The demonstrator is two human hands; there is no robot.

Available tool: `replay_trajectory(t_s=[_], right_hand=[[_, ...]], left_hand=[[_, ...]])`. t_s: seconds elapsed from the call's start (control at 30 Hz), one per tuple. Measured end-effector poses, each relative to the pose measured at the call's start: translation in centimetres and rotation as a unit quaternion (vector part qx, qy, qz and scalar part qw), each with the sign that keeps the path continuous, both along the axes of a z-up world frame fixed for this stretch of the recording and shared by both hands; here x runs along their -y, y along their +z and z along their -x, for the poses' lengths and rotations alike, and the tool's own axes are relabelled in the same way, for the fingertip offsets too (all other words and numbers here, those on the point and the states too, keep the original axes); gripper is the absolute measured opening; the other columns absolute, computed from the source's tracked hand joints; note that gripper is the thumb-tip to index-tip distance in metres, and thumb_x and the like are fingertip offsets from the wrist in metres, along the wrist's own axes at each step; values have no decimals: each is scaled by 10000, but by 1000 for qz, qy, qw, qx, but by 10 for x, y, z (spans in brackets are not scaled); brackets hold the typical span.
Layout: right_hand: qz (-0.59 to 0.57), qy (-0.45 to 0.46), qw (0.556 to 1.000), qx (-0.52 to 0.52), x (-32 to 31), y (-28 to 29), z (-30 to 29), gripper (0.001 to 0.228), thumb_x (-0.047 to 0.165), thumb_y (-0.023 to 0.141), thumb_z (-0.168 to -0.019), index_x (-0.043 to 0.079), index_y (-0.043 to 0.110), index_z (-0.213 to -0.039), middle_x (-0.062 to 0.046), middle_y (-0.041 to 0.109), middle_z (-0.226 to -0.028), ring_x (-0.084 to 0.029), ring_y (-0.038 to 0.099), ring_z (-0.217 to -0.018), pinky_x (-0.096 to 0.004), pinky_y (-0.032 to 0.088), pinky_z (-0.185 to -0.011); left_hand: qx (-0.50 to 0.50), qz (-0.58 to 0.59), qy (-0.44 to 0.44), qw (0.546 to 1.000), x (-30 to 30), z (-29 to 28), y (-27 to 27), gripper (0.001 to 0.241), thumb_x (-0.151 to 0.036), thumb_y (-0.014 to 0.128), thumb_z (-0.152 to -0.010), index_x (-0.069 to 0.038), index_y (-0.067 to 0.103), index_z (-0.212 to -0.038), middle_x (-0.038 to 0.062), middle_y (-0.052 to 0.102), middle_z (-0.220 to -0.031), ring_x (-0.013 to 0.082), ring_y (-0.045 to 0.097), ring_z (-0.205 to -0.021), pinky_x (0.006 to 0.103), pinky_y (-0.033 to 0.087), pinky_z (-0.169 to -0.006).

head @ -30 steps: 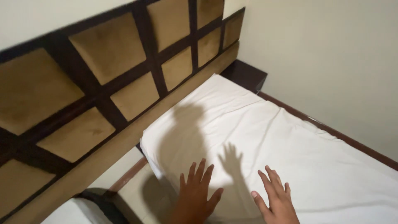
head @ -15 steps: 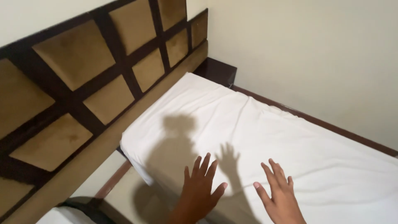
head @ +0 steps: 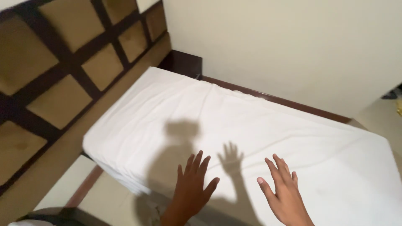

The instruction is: The person smooths a white fitted sheet on a mattress by hand, repeatedly pressing and tucking the fabric along the edges and corners. The person moves around the bed to adjust different sections, ensuring the sheet is flat and secure.

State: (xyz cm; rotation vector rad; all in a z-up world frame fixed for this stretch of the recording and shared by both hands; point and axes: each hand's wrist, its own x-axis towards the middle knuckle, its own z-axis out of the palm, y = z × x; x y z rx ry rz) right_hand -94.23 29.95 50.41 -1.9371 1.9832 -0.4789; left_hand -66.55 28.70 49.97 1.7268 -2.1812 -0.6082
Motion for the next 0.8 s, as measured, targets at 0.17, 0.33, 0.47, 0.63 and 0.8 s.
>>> replay_trajectory(t_s=[0.17,0.33,0.47,0.63,0.8], right_hand=[[0,-20,1000,-3,-27,-5,57,704,518,493,-953,187,419,-1571,-98,225,-1667,-291,154,-1553,-582,115,-1205],[15,-32,999,8,-60,-7,100,693,497,497,-964,167,421,-1569,-109,232,-1670,-307,170,-1551,-587,126,-1202],[20,-69,997,11,-81,-11,119,699,493,517,-950,168,431,-1563,-113,245,-1663,-312,179,-1547,-585,134,-1196],[43,-102,994,13,-98,-10,122,668,494,540,-951,136,448,-1507,-126,284,-1656,-327,202,-1554,-596,155,-1193],[50,-128,990,20,-104,-7,113,694,471,546,-940,137,461,-1543,-128,286,-1646,-335,206,-1534,-602,161,-1177]], left_hand=[[-17,5,-13,1000,-12,55,-1,709,-523,525,-996,-111,349,-1546,147,188,-1682,382,150,-1550,687,123,-1174],[-24,2,-43,999,-22,99,-6,725,-537,510,-1002,-100,334,-1553,149,173,-1688,382,136,-1554,689,112,-1171],[-21,-32,-61,997,-27,118,-1,744,-546,500,-992,-135,326,-1587,135,166,-1710,378,123,-1552,684,117,-1172],[-24,3,-90,996,-20,113,5,700,-519,551,-978,-102,397,-1519,154,266,-1660,378,212,-1548,671,203,-1171],[-36,22,-125,991,-13,106,1,701,-483,590,-973,-82,394,-1514,185,276,-1645,412,218,-1520,692,195,-1132]])
